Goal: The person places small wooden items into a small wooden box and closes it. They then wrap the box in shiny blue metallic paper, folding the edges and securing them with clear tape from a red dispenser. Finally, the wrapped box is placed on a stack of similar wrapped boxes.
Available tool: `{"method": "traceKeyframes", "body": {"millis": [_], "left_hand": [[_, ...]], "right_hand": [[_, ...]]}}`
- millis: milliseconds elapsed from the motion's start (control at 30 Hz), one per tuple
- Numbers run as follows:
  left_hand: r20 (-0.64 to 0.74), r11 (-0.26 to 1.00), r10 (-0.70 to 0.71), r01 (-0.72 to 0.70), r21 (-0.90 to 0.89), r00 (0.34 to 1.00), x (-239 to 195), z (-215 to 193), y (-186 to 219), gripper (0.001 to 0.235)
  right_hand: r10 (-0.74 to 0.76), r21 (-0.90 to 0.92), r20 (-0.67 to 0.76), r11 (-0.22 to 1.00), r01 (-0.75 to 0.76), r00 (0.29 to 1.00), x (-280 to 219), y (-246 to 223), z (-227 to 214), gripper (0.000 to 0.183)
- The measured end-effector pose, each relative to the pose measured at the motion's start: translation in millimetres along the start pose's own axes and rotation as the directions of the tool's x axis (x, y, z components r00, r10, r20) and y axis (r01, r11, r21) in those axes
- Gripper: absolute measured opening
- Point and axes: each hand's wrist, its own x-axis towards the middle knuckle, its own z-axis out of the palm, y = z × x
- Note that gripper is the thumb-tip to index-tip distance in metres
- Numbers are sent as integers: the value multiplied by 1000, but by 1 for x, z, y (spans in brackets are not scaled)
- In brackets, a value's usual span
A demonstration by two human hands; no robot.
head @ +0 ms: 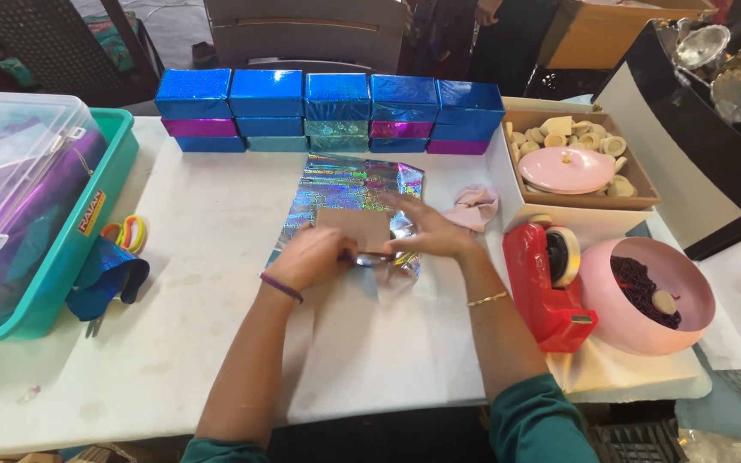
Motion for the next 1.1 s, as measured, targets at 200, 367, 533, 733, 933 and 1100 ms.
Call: {"method": "traceKeyframes", "body": {"millis": [200, 367, 533, 733, 933, 1100], "left_hand": [[-237, 997, -27, 8, -80, 971, 26, -8, -18, 12], [-184, 980, 89, -119, -158, 979, 63, -7, -53, 11], [-136, 933, 115, -154, -325, 984, 76, -10, -61, 19], [16, 804, -114, 102, -586, 993, 53, 9, -59, 22], [-116, 837, -183, 93, -539, 976, 21, -7, -34, 32], [-193, 915, -1, -77, -395, 981, -37, -24, -9, 61]], "right_hand": [[-110, -9, 65, 994, 110, 992, -25, -35, -31, 142], [46, -223, 80, 975, -27, 996, -36, -61, -6, 147], [72, -290, -82, 953, -93, 994, -50, -18, 16, 100], [-2, 166, -207, 985, 37, 978, -48, 55, 13, 22], [129, 543, -234, 840, 20, 964, -51, 60, 9, 18], [138, 441, -306, 897, 12, 942, -39, 84, 26, 13]]}}
